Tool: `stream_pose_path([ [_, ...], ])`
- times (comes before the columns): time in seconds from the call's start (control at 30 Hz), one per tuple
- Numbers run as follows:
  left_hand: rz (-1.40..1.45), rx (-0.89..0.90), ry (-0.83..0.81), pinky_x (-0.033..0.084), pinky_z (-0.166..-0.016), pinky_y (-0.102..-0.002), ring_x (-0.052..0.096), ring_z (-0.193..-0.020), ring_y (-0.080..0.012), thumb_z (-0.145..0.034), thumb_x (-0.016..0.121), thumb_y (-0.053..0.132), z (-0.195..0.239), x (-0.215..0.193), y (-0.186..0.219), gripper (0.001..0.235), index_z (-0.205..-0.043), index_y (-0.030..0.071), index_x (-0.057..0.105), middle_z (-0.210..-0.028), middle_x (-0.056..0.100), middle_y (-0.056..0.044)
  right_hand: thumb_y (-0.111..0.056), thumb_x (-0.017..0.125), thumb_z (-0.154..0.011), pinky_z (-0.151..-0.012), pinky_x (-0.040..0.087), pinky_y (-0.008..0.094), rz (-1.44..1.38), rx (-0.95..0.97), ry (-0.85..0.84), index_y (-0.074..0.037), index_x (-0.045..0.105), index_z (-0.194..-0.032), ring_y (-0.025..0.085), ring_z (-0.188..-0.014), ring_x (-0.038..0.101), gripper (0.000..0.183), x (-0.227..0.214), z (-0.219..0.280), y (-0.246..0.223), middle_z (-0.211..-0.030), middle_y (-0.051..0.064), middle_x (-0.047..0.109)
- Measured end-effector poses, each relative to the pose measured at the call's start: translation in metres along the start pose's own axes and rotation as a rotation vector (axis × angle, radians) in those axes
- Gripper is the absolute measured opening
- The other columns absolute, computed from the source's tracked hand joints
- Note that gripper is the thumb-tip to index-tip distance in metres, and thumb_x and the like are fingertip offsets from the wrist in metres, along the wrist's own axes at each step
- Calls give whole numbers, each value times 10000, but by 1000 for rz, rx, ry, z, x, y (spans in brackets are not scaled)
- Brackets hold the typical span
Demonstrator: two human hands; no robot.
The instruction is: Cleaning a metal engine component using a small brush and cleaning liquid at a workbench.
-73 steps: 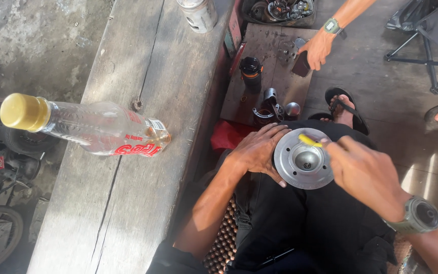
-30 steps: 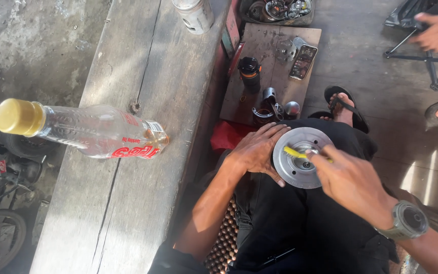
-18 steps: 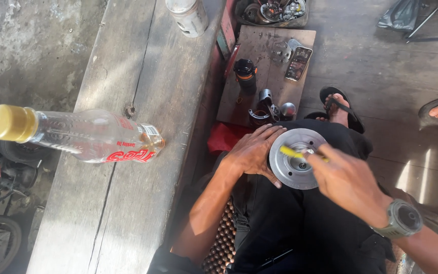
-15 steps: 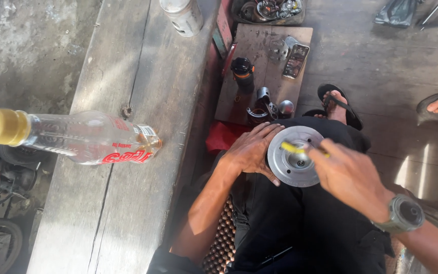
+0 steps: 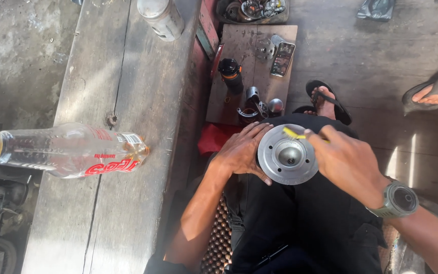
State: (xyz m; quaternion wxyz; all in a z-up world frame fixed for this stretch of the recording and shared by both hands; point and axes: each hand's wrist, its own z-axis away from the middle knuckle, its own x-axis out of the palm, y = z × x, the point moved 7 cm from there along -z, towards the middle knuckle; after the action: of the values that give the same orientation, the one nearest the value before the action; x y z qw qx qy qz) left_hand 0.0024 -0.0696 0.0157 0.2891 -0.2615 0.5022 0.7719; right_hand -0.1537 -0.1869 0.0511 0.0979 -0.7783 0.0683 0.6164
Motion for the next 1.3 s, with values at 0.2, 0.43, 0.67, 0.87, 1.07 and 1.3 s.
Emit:
stream_pose_path([
  [0.2,-18,5,3,406,-1145,-585,264,-1537,-406,-401,882,731,-5,8,-8,1486,-1606,104,281,-1625,382,-151,-134,654,-908,-556,498,297,-155,-76,48,-195,718,-1020,193,-619,611,142,5,9,-31,-947,41,596],
  [0.43,-12,-8,-5,406,-1138,-599,259,-1535,-411,-404,899,703,-3,3,-1,1481,-1608,103,278,-1625,378,-151,-184,634,-926,-511,449,255,-36,0,-46,-200,677,-995,135,-551,553,83,7,2,1,-885,6,566],
  [0.67,-8,-18,-15,410,-1124,-608,254,-1535,-412,-409,900,696,-5,3,0,1474,-1607,102,278,-1622,379,-158,-165,600,-903,-622,512,370,-200,-116,5,-165,674,-1002,286,-736,621,124,8,8,-22,-934,80,571],
  [0.87,12,-34,-23,399,-1126,-619,229,-1544,-400,-407,917,665,-4,2,2,1478,-1612,110,265,-1633,363,-148,-116,618,-903,-615,479,300,-114,-47,-28,-172,665,-1014,220,-700,610,133,8,5,0,-892,44,569],
  [1.07,15,-29,-31,400,-1121,-624,236,-1541,-404,-410,926,650,-7,5,2,1468,-1606,103,275,-1629,367,-158,-55,605,-880,-620,488,357,-252,-128,-17,-141,661,-1025,286,-747,615,178,6,6,-21,-884,88,580],
  [1.3,20,-38,-25,385,-1134,-620,230,-1542,-395,-391,935,645,-7,5,1,1485,-1607,107,273,-1630,363,-155,-93,622,-891,-618,470,357,-173,-85,24,-151,628,-982,265,-724,583,108,5,5,-8,-877,46,541],
])
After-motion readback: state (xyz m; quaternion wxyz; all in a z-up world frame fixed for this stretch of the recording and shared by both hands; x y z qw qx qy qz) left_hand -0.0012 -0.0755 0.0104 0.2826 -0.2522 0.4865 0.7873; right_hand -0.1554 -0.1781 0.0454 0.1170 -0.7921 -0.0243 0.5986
